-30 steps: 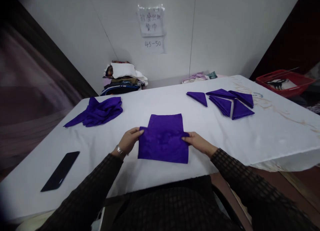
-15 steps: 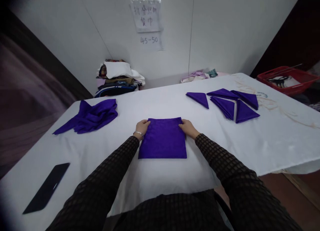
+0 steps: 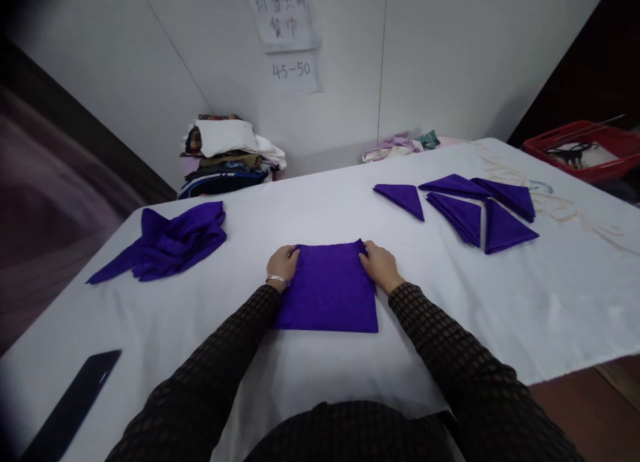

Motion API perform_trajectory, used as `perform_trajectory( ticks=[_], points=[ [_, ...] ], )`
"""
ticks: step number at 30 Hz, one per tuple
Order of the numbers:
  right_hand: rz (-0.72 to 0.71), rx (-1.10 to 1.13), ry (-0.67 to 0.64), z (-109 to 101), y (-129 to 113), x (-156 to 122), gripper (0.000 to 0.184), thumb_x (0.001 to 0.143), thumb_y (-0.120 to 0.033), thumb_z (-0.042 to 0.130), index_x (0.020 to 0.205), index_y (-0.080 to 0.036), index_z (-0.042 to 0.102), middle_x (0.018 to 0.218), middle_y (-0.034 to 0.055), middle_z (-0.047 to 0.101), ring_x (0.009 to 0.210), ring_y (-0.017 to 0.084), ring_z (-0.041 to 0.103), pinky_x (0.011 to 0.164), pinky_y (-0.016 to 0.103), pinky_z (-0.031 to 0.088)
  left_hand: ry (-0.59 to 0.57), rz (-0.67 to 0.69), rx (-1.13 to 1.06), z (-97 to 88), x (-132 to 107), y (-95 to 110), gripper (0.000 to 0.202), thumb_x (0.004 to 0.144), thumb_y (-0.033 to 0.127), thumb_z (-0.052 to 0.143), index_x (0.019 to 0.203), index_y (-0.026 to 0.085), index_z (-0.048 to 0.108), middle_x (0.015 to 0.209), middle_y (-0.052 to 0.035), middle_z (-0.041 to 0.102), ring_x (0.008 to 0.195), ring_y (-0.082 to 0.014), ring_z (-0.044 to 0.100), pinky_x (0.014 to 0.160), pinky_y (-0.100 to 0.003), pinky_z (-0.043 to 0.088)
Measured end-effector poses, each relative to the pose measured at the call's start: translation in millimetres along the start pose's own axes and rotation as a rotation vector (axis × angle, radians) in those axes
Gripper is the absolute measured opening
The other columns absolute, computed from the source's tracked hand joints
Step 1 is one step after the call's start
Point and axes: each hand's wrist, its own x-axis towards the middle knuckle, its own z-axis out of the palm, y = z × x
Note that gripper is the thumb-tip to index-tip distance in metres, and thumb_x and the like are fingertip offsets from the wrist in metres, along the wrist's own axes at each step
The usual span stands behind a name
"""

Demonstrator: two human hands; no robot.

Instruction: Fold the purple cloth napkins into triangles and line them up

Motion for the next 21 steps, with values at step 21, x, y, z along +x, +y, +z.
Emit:
perform_trajectory(
  ticks=[21],
  points=[
    [0.001,0.055,0.023,-1,11,5,0.040,0.088,-0.035,0.052,0.126,-0.021,0.049,0.087,0.0041,0.070,0.078,0.021,0.062,0.063,0.028,0.038,-0.009,-0.011,0.070,-2.3,3,-1,0.021,0.082,0.032,0.055,0.097,0.024,0.067,0.092,-0.0042,0.068,0.086,-0.0208,0.061,0.074,-0.030,0.044]
  ],
)
